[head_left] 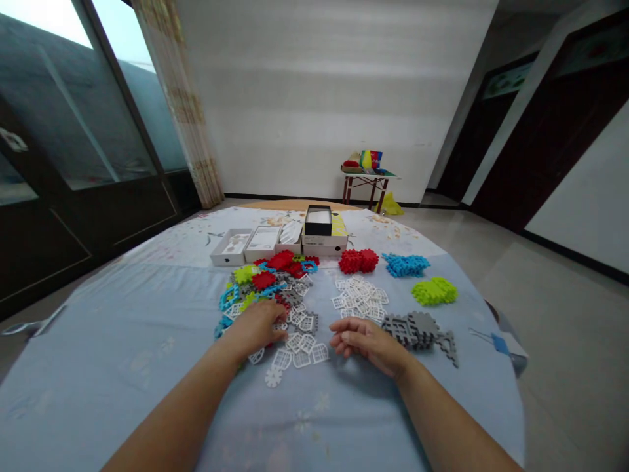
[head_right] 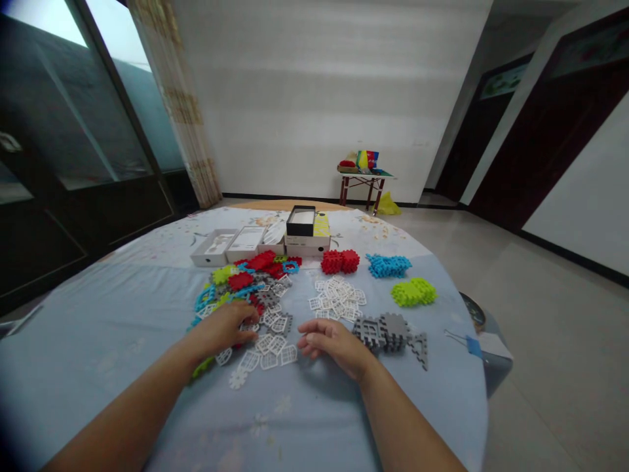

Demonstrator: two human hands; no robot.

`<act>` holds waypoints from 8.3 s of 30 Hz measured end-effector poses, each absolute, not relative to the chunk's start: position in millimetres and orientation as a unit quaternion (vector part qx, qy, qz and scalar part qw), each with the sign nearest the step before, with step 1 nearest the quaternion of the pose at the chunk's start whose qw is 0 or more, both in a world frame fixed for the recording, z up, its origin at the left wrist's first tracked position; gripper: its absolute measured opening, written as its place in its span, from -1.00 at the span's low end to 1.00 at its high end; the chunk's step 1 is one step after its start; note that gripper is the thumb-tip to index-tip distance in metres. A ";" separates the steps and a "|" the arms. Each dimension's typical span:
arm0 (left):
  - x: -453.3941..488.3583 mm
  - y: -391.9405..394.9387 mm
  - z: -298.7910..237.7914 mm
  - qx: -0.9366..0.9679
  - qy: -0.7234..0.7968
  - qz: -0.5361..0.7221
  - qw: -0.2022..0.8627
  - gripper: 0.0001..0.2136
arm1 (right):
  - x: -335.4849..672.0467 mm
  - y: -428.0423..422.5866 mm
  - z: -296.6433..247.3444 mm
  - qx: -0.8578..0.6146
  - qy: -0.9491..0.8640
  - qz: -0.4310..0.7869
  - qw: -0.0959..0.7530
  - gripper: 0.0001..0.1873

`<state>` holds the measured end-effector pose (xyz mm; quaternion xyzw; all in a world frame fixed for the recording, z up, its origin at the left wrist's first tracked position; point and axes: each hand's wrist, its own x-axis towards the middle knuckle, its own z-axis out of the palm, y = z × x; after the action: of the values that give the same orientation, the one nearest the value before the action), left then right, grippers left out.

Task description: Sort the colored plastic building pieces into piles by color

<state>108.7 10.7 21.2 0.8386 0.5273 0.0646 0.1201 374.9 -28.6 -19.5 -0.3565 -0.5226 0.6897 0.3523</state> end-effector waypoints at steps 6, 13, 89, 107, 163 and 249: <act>105.1 9.4 24.7 0.818 0.547 0.080 0.162 -0.82 | 374.4 -29.8 -18.6 -0.364 -0.562 0.659 0.343 -0.58; 99.3 13.1 32.3 0.784 0.573 0.140 0.196 -0.75 | 374.2 -28.8 -15.4 -0.375 -0.562 0.655 0.338 -0.53; 161.5 -11.6 19.7 0.857 0.513 -0.014 0.049 -0.71 | 367.2 -20.6 -44.0 -0.462 -0.662 0.504 0.307 -0.76; 161.0 -7.7 23.8 0.821 0.527 0.076 0.207 -0.74 | 367.7 -20.7 -44.4 -0.465 -0.725 0.410 0.299 -0.77; 105.8 1.5 35.5 0.780 0.605 0.103 0.121 -0.66 | 367.7 -24.9 -41.7 -0.468 -0.723 0.417 0.289 -0.75; 95.9 7.2 19.2 0.784 0.620 0.019 -0.005 -0.47 | 361.1 -36.1 -23.7 -0.464 -0.794 0.299 0.256 -0.75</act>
<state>95.9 7.2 19.2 0.7843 0.6200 0.0194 -0.0054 361.1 -36.1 -23.7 -0.4636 -0.7939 0.2990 0.2559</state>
